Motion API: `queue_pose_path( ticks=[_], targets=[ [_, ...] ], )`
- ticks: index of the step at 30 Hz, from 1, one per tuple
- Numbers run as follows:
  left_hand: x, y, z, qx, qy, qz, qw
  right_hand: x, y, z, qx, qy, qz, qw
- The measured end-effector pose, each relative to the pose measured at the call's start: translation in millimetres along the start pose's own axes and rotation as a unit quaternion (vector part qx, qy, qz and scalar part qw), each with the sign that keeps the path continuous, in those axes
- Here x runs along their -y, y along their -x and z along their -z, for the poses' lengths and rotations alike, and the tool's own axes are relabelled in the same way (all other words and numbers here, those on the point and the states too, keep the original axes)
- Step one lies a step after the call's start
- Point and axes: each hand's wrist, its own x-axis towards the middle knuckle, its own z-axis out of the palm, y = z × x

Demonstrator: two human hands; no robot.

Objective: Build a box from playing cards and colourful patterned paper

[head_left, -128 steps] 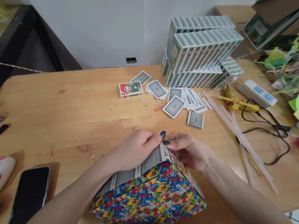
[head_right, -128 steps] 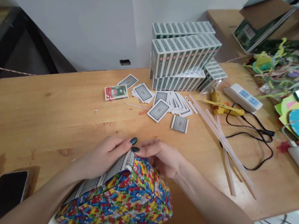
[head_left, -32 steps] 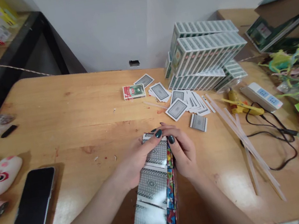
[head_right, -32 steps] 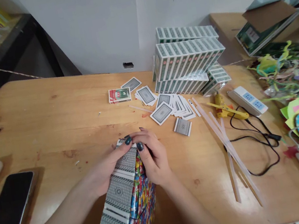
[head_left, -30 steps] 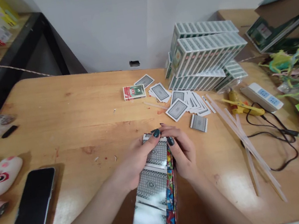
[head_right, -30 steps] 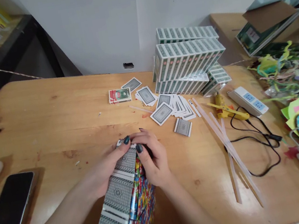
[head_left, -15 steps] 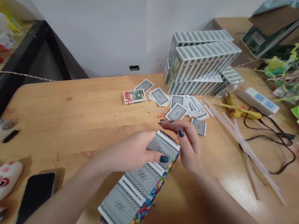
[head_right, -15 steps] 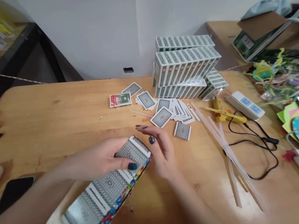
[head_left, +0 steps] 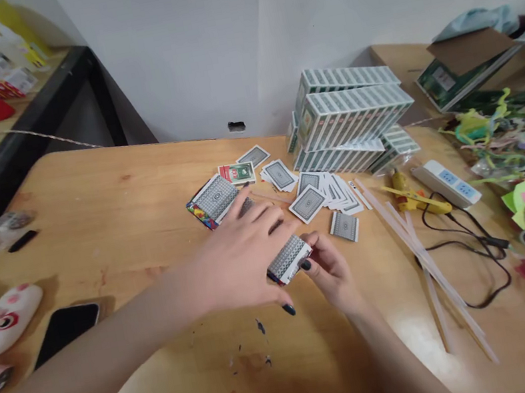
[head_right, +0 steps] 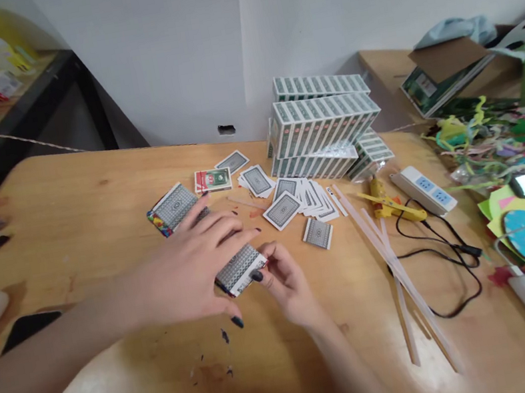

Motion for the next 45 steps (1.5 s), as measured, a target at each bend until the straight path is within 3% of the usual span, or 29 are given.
queue_pose_path(
  ticks=[5,14,21,27,35,45],
  targets=[
    [2.6,-0.2,-17.6,0.017,-0.106,-0.044,0.993,3.8,2.8,-0.6,0.043,-0.014,-0.023,0.999],
    [3.4,-8.3,-20.4,-0.028,-0.123,-0.071,0.989,-3.9,-2.1,-7.8,-0.018,-0.100,-0.079,0.992],
    [3.4,-9.5,-19.9,0.006,-0.165,-0.084,0.983,-6.2,-3.2,16.2,0.082,-0.067,-0.095,0.990],
    [-0.6,-8.1,-18.2,0.012,-0.200,-0.083,0.976,-20.5,-1.3,8.2,-0.020,-0.094,-0.065,0.993],
    [-2.4,-8.3,-15.6,0.019,-0.210,-0.085,0.974,-13.5,-3.6,-1.4,-0.024,-0.114,-0.023,0.993],
    [-4.9,-8.4,-14.9,0.001,-0.256,-0.077,0.964,-5.9,-0.7,-12.3,-0.080,-0.140,-0.029,0.986]
  ],
)
